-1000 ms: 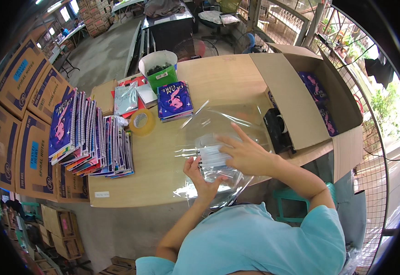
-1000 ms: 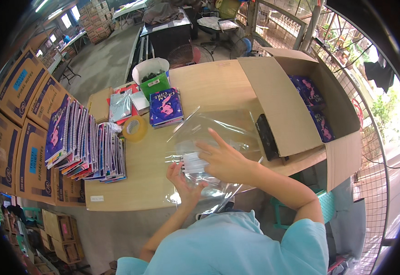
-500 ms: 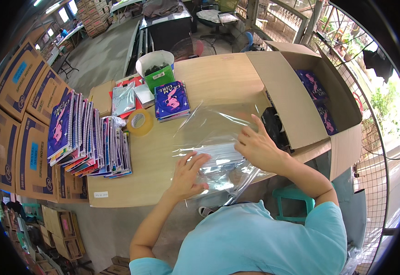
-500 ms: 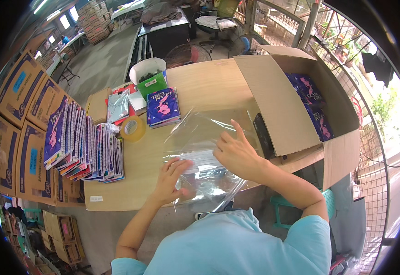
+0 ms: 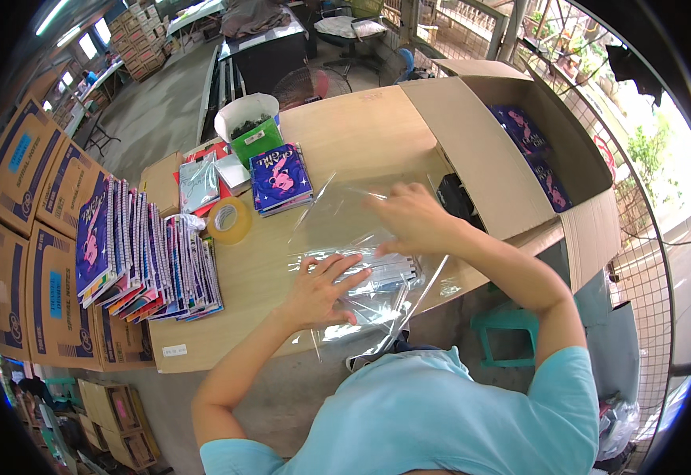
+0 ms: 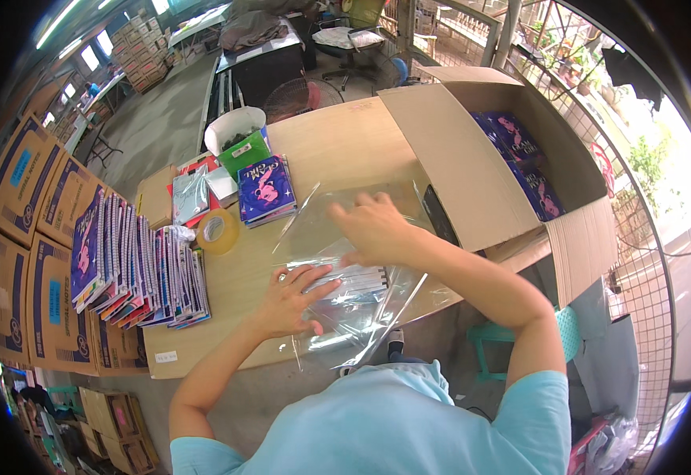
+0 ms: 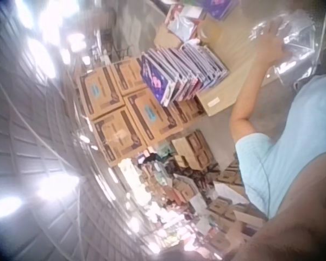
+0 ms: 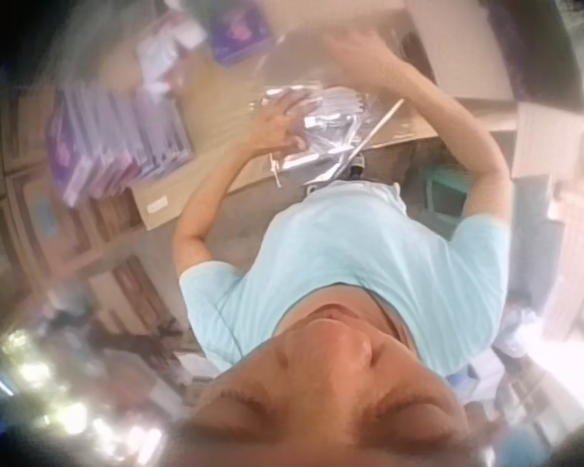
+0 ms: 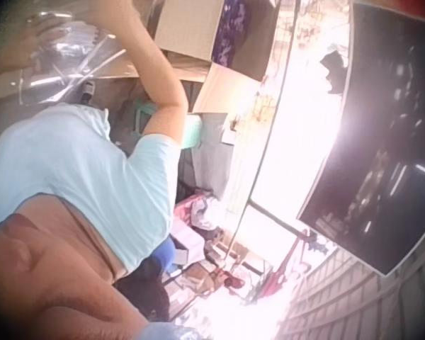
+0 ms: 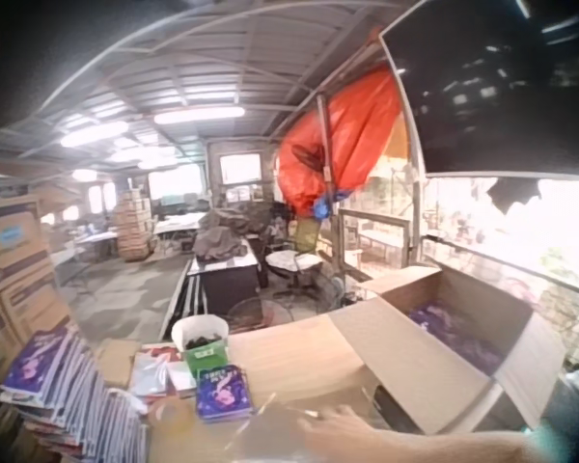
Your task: The person wraps spiral notebooks in clear plastic wrap on a table. They place a notebook on the wrap, fold the plastic around it, and then place the wrapped notebook into a cardboard box. This process is repeated for multiple notebooks.
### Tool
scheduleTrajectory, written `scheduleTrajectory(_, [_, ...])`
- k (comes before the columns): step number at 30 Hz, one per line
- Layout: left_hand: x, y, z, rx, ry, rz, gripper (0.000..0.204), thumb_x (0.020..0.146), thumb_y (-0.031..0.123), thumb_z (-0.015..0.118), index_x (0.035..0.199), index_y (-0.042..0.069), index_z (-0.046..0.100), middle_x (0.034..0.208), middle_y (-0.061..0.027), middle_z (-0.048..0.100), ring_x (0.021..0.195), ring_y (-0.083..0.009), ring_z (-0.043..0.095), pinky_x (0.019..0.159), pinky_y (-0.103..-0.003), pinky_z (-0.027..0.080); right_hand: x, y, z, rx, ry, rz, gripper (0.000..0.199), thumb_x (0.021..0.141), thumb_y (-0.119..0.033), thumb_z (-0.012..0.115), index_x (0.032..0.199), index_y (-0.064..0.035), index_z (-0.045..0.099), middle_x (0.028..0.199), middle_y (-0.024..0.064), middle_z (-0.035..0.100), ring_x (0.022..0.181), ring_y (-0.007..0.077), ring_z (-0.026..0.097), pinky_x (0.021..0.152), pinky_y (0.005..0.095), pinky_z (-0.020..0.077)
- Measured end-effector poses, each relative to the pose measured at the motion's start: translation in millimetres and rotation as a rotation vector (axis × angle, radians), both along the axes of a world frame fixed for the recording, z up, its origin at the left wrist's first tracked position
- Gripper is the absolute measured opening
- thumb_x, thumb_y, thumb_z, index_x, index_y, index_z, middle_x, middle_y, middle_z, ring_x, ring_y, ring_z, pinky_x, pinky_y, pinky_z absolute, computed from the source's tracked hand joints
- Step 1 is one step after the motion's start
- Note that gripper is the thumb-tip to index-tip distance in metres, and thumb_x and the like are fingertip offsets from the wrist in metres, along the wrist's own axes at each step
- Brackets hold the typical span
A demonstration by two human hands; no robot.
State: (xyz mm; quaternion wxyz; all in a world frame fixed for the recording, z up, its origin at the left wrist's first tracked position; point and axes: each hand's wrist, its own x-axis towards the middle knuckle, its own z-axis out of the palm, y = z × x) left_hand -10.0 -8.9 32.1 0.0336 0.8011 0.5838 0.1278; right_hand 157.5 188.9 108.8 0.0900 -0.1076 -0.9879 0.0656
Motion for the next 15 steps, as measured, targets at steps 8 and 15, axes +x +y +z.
scheduleTrajectory(8, [-1,1,-26,0.059,-0.215,0.015,0.086,0.076,0.083,0.041,0.141,0.027,0.047,0.147,-0.0056,0.038,0.130,-0.0324,0.036,0.102,-0.051,0.027,37,-48,64,0.352,-0.053,0.231,0.027,0.069,-0.033,0.073,0.085,-0.0118,0.069,0.117,0.0066,0.058,0.118,0.0295,0.046,0.101,0.0556,0.0337])
scheduleTrajectory(15, [30,0,-29,0.116,-0.297,0.133,0.086,0.076,0.081,0.045,0.140,0.025,0.047,0.147,-0.0088,0.036,0.134,-0.0327,0.032,0.104,-0.053,0.026,54,-43,20,0.407,-0.083,0.343,0.011,0.070,-0.030,0.070,0.071,-0.0194,0.071,0.128,0.0015,0.055,0.136,0.0290,0.033,0.115,0.0649,0.0128])
